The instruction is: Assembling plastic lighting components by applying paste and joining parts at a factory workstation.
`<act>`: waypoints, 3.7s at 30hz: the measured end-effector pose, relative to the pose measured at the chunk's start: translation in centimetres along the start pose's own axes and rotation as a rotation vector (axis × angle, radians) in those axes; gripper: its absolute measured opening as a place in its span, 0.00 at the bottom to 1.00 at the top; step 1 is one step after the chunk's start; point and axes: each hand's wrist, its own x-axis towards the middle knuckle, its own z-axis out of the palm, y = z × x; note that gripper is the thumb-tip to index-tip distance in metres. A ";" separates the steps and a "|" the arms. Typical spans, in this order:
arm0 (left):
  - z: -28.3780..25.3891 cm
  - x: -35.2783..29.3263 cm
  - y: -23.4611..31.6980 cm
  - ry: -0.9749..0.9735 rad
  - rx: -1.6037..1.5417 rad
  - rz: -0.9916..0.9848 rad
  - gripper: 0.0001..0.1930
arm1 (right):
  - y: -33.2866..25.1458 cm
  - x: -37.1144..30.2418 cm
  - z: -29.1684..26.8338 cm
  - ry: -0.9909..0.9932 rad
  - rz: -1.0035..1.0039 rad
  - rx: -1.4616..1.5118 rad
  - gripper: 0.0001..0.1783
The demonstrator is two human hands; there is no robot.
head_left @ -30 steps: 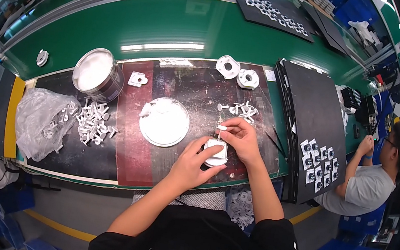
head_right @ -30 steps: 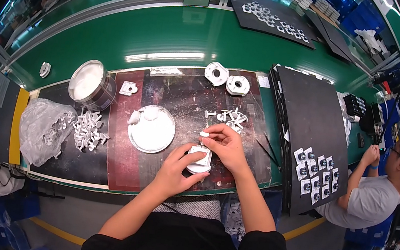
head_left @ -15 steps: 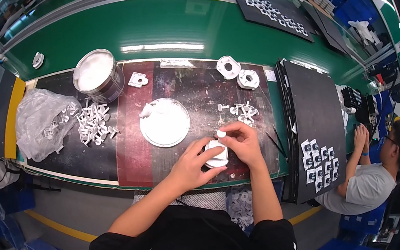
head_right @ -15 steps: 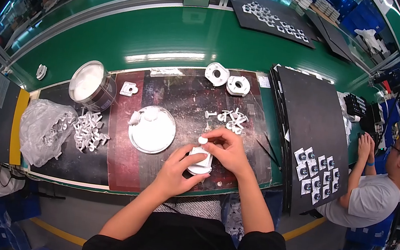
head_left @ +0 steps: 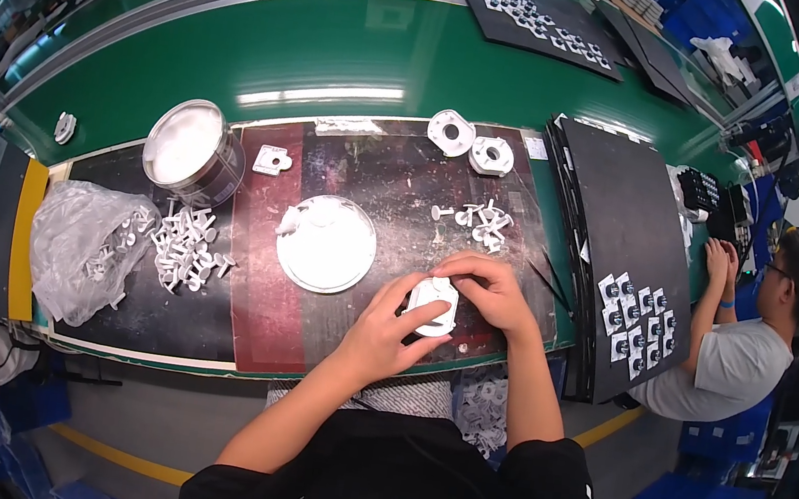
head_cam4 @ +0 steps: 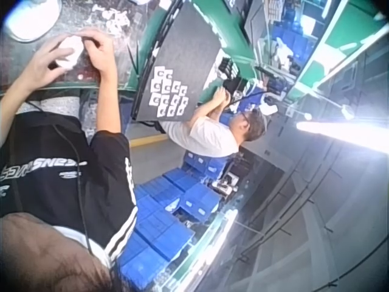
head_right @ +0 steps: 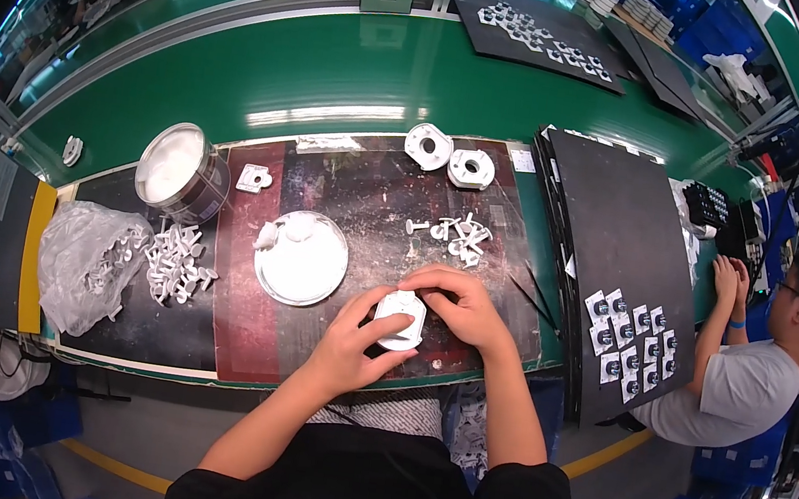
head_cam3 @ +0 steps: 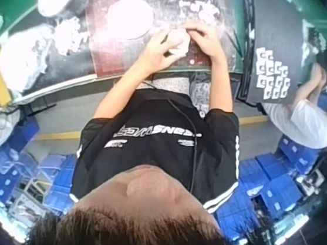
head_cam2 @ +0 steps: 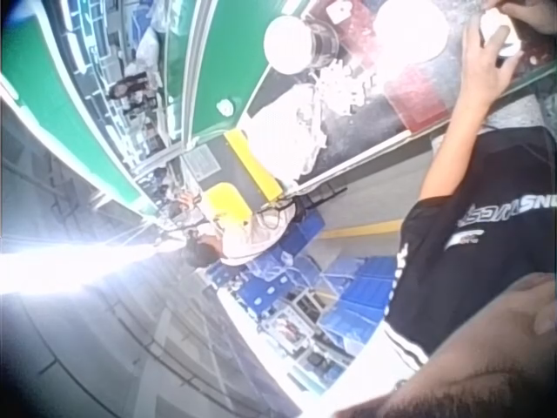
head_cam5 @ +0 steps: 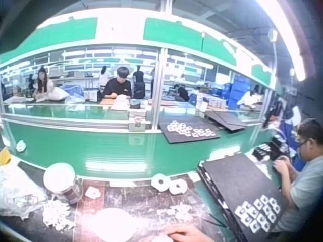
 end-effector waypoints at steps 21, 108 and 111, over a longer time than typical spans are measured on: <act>-6.9 21.8 -13.2 0.262 0.118 -0.396 0.47 | 1.9 -0.4 -0.2 0.089 0.070 0.296 0.27; 2.0 -0.3 0.5 0.003 -0.415 -0.381 0.47 | -5.0 -7.1 1.5 0.468 -0.001 0.100 0.12; 2.0 -0.5 0.2 -0.020 -0.458 -0.417 0.48 | -3.9 -5.3 3.2 0.447 -0.007 0.180 0.12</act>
